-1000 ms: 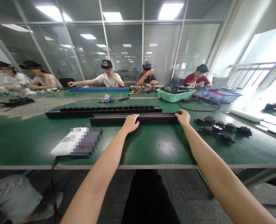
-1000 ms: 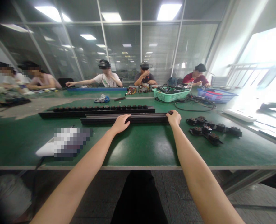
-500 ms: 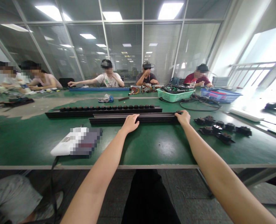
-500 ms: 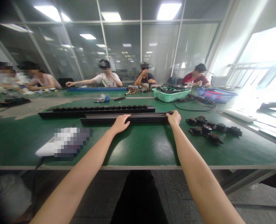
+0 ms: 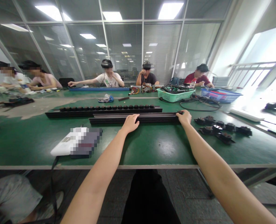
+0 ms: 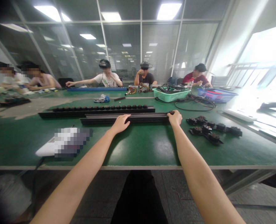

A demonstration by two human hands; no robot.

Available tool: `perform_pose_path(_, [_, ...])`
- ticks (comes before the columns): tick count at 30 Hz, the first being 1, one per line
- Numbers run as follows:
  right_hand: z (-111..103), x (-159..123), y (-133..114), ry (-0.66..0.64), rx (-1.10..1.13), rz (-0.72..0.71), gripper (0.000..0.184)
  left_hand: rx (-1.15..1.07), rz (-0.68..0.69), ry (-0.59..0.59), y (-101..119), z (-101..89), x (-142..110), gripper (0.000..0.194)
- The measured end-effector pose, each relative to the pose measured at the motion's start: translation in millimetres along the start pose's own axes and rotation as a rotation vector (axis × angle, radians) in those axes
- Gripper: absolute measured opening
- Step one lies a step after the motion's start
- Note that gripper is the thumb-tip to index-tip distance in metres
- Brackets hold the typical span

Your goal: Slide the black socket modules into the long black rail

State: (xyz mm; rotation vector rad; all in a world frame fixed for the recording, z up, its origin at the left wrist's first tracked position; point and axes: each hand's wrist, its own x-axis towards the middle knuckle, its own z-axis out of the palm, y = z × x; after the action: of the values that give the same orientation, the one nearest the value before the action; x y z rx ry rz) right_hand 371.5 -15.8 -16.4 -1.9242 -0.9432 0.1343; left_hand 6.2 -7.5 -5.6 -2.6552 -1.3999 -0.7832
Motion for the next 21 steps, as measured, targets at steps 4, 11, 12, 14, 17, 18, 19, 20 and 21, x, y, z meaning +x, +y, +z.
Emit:
perform_pose_path(4, [-1.2,-0.8,0.3,0.024,-0.020,-0.017,0.037,-0.002,-0.001,-0.001,0.5,-0.2,0.1,0.052])
perform_pose_path(11, [-1.1,3.7,3.5,0.017,-0.013,-0.016,0.041,0.016,-0.003,-0.017,1.5,-0.3,0.3,0.053])
perform_pose_path(12, [-1.3,4.1,3.7,0.019,-0.015,-0.016,0.042,0.018,-0.003,-0.018,1.5,-0.3,0.4,0.053])
perform_pose_path(14, [-2.2,4.7,4.4,0.026,-0.026,-0.015,0.042,0.017,-0.001,-0.017,1.2,-0.1,0.4,0.053])
perform_pose_path(17, [-4.1,5.8,5.9,0.027,-0.048,-0.012,0.042,0.013,0.001,-0.012,0.3,0.5,0.3,0.052])
perform_pose_path(18, [-4.7,6.2,6.4,0.026,-0.049,-0.009,0.042,0.011,0.001,-0.010,0.0,0.7,0.3,0.052])
perform_pose_path(19, [-5.2,6.5,6.7,0.027,-0.048,-0.006,0.042,0.010,0.001,-0.008,-0.2,0.8,0.3,0.052])
perform_pose_path(20, [-5.7,6.8,6.9,0.027,-0.045,-0.004,0.042,0.009,0.002,-0.007,-0.4,0.9,0.3,0.052])
perform_pose_path(21, [-6.0,6.9,6.9,0.028,-0.042,-0.001,0.042,0.009,0.003,-0.005,-0.4,0.9,0.3,0.052])
